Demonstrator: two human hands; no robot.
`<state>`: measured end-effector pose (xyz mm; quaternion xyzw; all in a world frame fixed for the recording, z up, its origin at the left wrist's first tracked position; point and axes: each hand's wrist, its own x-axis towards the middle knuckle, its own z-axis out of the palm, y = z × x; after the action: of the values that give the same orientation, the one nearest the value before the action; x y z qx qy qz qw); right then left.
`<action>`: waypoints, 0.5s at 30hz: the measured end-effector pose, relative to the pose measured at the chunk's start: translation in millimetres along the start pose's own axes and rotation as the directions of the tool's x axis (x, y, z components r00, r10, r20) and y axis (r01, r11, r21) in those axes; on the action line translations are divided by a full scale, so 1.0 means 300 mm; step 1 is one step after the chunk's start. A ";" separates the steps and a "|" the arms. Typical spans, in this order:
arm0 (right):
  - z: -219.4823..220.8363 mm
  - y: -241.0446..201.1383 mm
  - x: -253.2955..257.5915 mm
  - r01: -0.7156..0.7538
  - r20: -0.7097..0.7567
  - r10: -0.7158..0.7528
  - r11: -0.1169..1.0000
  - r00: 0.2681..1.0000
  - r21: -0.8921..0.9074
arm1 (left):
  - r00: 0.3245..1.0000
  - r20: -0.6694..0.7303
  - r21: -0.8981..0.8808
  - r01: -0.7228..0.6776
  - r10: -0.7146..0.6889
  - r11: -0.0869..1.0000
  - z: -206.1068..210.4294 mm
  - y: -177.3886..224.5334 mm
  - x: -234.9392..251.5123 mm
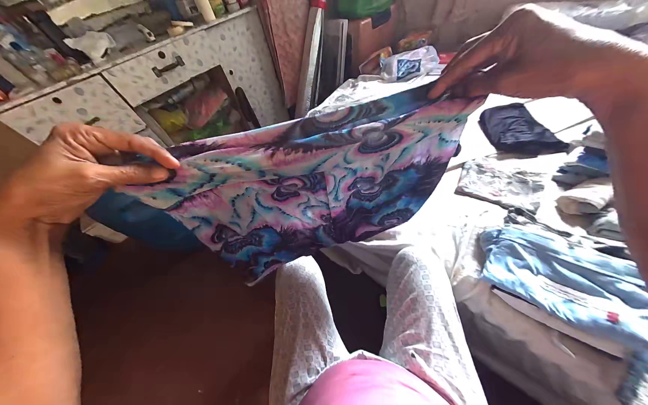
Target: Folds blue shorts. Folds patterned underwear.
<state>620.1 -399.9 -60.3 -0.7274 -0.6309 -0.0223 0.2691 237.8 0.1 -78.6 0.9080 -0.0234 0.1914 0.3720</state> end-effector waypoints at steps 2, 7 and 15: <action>0.025 -0.013 -0.004 0.084 0.072 -0.074 0.984 0.995 -0.158 | 1.000 0.023 -0.006 0.004 -0.004 1.000 0.002 -0.015 0.003; 0.126 -0.084 -0.013 0.112 0.192 -0.049 0.935 0.980 -0.338 | 0.967 -0.189 0.089 0.192 -0.173 0.977 0.113 0.026 0.017; 0.200 -0.112 -0.056 -0.020 0.090 0.065 0.899 0.994 -0.437 | 0.946 -0.324 0.440 0.175 -0.026 0.881 0.298 0.004 0.013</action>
<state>566.9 -387.9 -105.7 -0.7829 -0.6068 -0.1196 0.0676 270.8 -61.5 -134.3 0.9291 0.1291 0.3110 0.1532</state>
